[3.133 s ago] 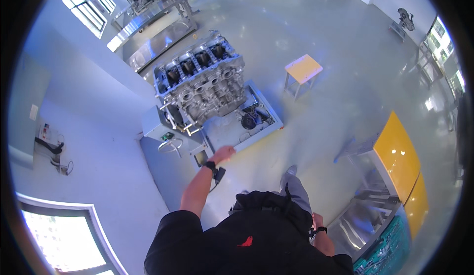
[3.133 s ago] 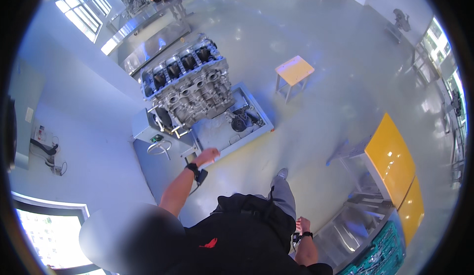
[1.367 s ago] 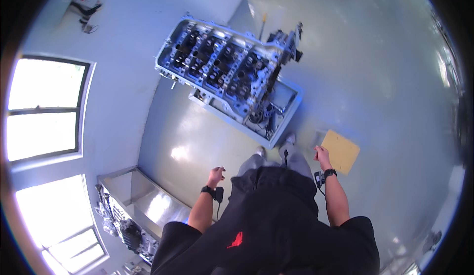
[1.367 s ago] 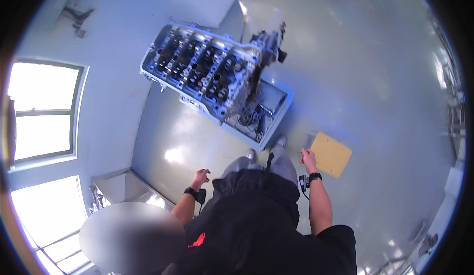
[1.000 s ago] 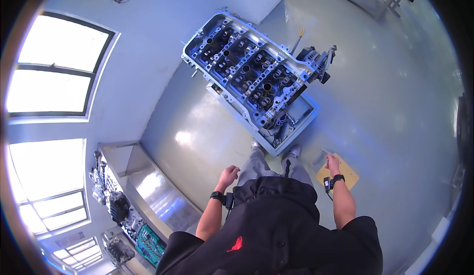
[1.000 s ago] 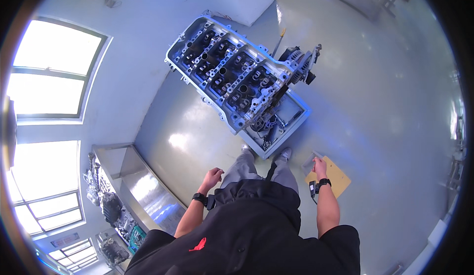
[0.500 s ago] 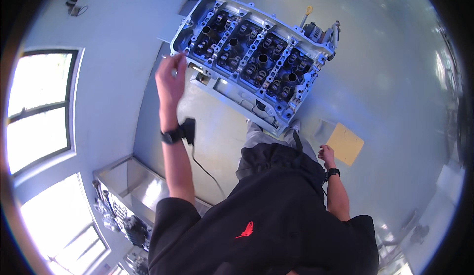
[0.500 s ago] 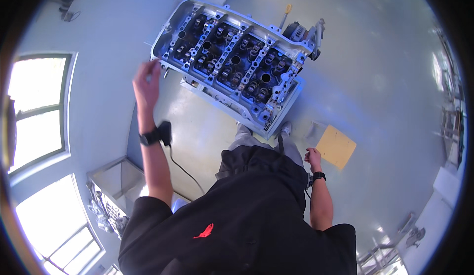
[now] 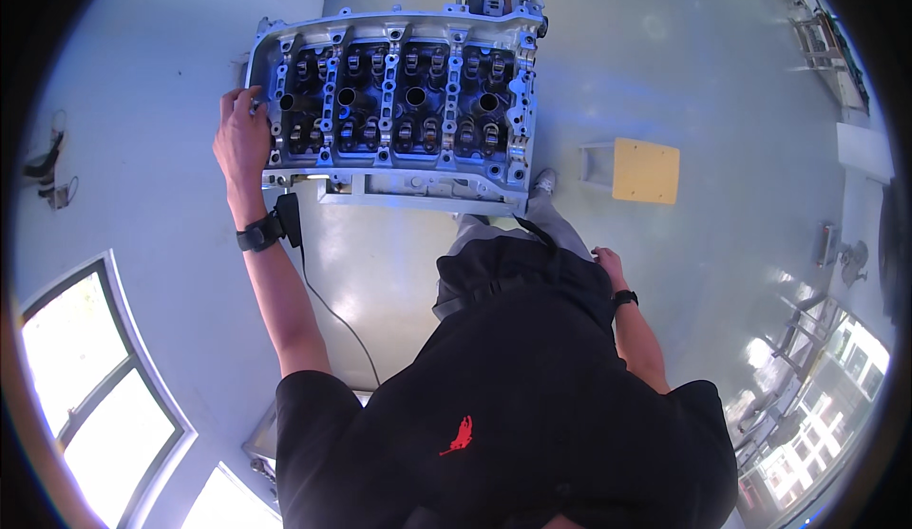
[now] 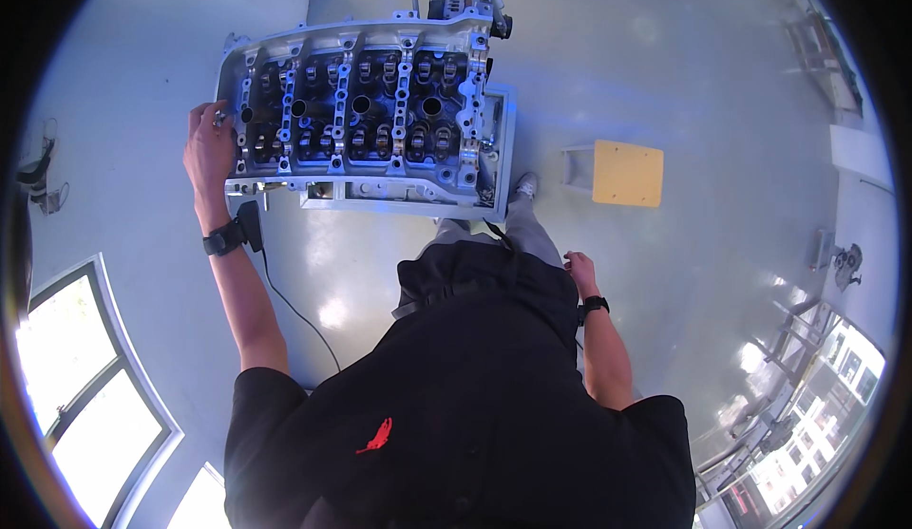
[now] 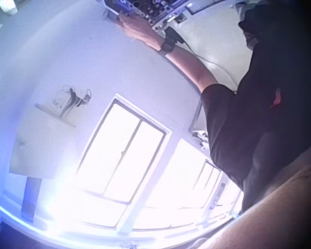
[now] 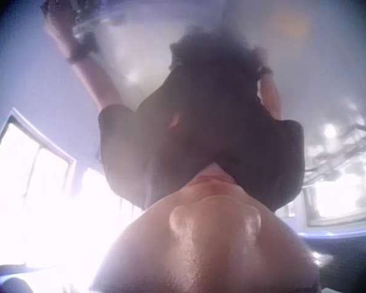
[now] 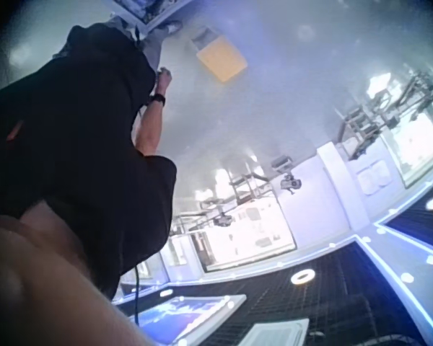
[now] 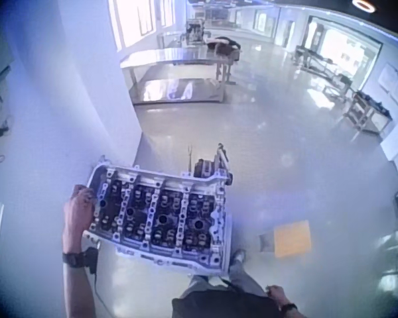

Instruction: The person removes a camshaft and a valve cover from a disassembled engine block. They place the parts on a nearby workbench, then return to the engine to remove a bolt and place it on the workbench. The person walks around the room and returns to the engine to continue removing parts.

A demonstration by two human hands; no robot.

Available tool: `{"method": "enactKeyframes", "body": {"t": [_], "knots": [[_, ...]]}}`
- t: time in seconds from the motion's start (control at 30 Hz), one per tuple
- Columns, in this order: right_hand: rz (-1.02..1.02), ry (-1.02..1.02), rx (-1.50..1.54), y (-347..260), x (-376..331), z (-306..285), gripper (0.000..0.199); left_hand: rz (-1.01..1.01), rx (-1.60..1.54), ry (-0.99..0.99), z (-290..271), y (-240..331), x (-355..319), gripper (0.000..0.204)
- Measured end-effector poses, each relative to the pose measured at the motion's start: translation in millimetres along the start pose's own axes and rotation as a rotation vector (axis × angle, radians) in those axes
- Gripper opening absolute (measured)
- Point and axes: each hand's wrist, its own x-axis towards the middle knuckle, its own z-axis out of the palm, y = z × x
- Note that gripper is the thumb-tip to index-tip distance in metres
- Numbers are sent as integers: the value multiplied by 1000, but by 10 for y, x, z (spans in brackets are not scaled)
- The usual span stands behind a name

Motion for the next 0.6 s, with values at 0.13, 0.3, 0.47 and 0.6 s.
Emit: {"method": "enactKeyframes", "body": {"t": [0.13,0.3,0.47,0.6], "knots": [[-147,-1,-145,343,-110,-277,29,35,128,30,-126,225,-9,17],[-309,-37,-206,482,-21,-1129,28,-13,187,-9,-369,946,-227,18],[-74,-11,18,104,-26,-1891,27,-23,161,22,-664,1766,-283,19],[-13,-28,120,31,-98,-2422,27,-64,138,-42,-921,2277,-391,18]]}}
